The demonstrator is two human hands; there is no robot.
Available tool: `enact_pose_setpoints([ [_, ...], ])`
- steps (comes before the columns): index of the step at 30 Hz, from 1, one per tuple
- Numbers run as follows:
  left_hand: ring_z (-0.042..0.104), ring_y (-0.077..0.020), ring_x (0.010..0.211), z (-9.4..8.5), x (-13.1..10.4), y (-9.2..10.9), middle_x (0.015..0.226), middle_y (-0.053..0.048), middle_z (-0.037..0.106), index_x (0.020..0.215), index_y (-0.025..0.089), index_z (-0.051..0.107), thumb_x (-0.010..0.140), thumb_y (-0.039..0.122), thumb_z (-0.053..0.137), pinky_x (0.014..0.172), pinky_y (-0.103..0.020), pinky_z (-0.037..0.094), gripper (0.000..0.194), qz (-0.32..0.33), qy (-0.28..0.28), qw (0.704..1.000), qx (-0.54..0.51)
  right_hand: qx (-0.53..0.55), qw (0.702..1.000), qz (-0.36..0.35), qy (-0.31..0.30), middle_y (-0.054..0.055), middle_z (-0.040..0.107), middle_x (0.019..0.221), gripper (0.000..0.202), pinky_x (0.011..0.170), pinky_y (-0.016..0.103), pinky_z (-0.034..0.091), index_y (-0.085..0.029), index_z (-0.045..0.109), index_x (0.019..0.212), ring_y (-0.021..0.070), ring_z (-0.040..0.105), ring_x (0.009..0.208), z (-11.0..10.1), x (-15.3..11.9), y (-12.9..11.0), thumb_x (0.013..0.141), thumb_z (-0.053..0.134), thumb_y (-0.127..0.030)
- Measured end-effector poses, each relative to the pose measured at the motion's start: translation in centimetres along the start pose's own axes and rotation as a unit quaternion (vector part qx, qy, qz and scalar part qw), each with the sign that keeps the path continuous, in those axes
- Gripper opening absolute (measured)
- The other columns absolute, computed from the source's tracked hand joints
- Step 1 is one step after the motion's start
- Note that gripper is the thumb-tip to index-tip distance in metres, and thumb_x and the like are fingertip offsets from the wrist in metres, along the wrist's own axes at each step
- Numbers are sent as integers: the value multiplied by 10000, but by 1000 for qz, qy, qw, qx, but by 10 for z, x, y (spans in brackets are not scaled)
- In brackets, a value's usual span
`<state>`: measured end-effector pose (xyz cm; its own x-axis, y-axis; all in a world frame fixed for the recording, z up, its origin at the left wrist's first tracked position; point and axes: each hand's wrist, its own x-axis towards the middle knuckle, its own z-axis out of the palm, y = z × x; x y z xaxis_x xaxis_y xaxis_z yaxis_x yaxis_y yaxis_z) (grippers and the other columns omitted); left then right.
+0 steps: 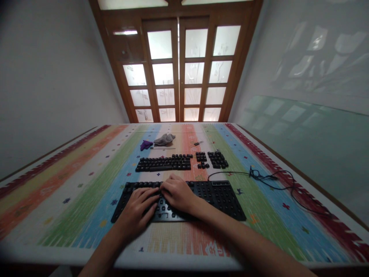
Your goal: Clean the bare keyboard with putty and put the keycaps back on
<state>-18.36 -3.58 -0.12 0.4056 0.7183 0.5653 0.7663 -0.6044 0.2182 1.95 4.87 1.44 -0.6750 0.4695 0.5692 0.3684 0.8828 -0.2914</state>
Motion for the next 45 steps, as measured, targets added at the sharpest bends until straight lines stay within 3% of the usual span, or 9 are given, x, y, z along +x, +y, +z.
enact_pose_setpoints([
  [7,563,-285,1155,-1,0,0,1283,-98,665,1184,187,672,982,196,521,995,-536,473,253,5,-1,1000,3,-8,1000,8,-17,69,687,793,67,699,304,444,-156,686,895,201,568,796,-1,-1,1,896,628,-123],
  [19,558,-285,1171,0,-1,0,1299,-92,653,1194,204,669,983,196,526,1004,-541,478,255,0,-3,1000,4,-99,992,-62,-51,50,696,770,193,735,336,435,-178,670,788,208,519,791,-4,0,2,938,571,-108],
  [26,570,-284,1160,0,1,0,1291,-98,657,1204,206,668,974,193,524,998,-532,482,272,0,1,1000,3,-146,985,-63,-70,129,664,1011,139,785,373,436,-138,664,864,233,503,886,-5,-1,-8,929,544,-114],
  [32,568,-281,1186,1,3,3,1306,-106,648,1272,197,629,947,121,502,1023,-525,468,357,14,-22,1000,-2,-174,975,-72,-120,130,626,860,146,759,391,420,-111,672,832,247,501,838,0,0,-16,904,546,-123],
  [39,571,-284,1193,3,5,3,1313,-108,646,1301,194,610,930,96,485,1029,-522,466,404,18,-25,1000,9,-172,972,-55,-151,129,661,891,144,793,392,447,-96,701,877,256,526,854,-9,2,-21,861,577,-167],
  [45,558,-284,1218,4,5,3,1345,-90,639,1336,203,588,914,69,474,1035,-524,462,457,26,-32,999,18,-181,967,-63,-168,122,694,803,149,767,370,456,-114,711,777,230,545,772,-11,5,-21,842,593,-179],
])
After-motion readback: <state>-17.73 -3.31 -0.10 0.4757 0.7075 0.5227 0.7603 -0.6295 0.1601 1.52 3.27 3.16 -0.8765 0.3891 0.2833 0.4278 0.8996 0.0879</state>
